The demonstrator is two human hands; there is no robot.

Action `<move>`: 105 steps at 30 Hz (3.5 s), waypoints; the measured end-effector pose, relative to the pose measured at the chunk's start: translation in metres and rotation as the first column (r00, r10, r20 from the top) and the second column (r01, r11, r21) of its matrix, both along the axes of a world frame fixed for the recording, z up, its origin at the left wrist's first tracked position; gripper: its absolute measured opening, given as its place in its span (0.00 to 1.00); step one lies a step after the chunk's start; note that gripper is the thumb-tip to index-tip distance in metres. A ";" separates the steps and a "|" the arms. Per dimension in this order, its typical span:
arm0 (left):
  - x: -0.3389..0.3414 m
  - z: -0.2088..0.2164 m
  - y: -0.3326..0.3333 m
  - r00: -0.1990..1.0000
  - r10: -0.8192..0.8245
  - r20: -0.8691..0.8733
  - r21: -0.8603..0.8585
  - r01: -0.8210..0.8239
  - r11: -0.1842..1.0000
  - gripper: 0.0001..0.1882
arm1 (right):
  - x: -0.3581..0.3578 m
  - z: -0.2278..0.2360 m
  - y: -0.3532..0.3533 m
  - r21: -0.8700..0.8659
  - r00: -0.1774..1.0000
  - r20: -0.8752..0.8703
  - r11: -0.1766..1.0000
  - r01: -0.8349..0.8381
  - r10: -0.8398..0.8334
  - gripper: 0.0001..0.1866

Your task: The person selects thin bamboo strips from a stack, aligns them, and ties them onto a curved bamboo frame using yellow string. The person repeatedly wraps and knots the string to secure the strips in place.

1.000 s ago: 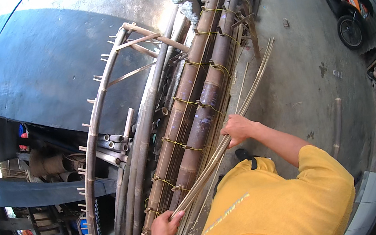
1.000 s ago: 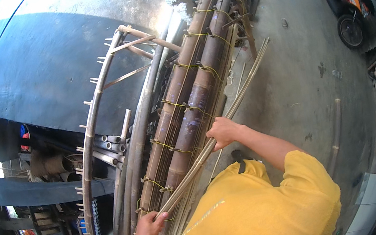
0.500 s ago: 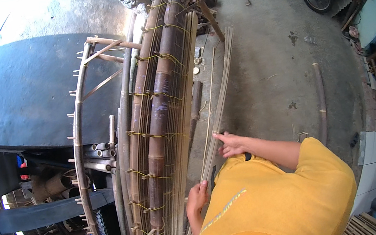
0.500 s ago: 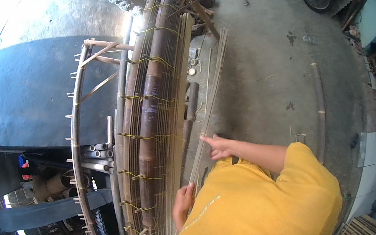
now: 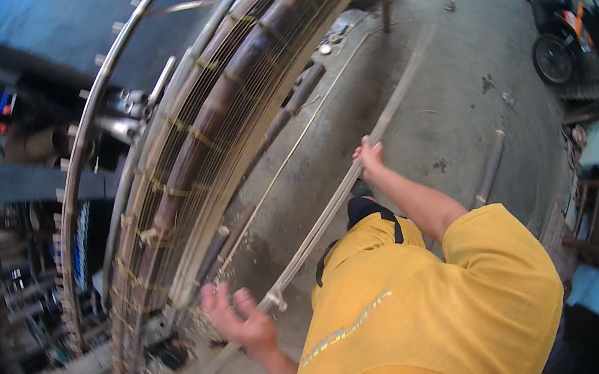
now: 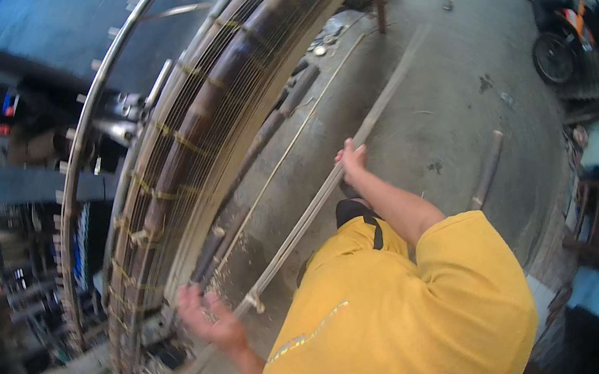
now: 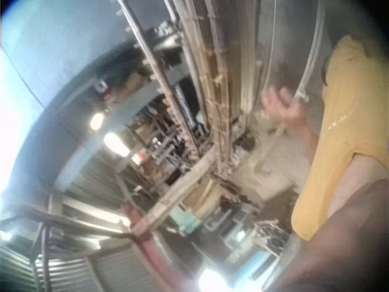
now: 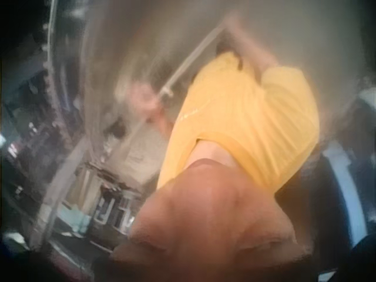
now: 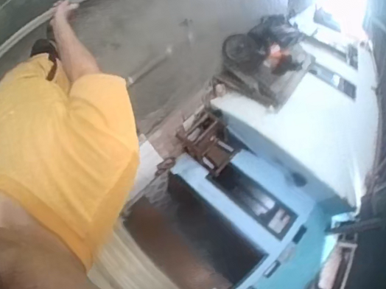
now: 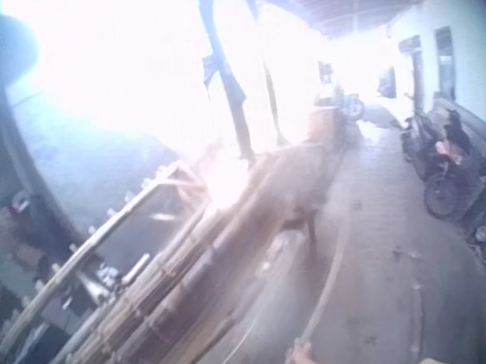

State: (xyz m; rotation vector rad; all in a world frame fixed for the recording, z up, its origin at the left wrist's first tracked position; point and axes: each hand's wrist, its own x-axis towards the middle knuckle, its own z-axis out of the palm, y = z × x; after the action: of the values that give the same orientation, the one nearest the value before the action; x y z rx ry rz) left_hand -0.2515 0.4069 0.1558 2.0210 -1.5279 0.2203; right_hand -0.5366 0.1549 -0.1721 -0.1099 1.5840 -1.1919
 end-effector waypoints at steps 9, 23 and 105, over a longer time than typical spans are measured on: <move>0.050 0.100 0.187 0.104 0.994 0.033 -0.744 -0.661 0.094 0.38 | -0.074 0.000 -0.038 -0.072 0.986 0.167 0.997 0.000 0.012 0.20; -0.032 0.011 0.139 0.216 -0.499 -0.840 -0.509 -0.632 0.584 0.26 | -0.069 0.015 0.113 0.224 0.308 -0.679 0.588 -0.777 0.666 0.33; -0.002 -0.053 0.183 -0.038 -0.581 -0.813 -0.541 -0.319 0.778 0.21 | 0.013 0.151 0.351 0.526 -0.188 -0.642 0.248 -0.814 0.744 0.21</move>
State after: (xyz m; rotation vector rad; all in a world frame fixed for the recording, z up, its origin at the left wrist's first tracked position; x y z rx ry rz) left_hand -0.2538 0.5896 0.1028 0.7903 -0.4204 -0.7192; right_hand -0.5232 0.5055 -0.0216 -1.8066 1.6495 0.0295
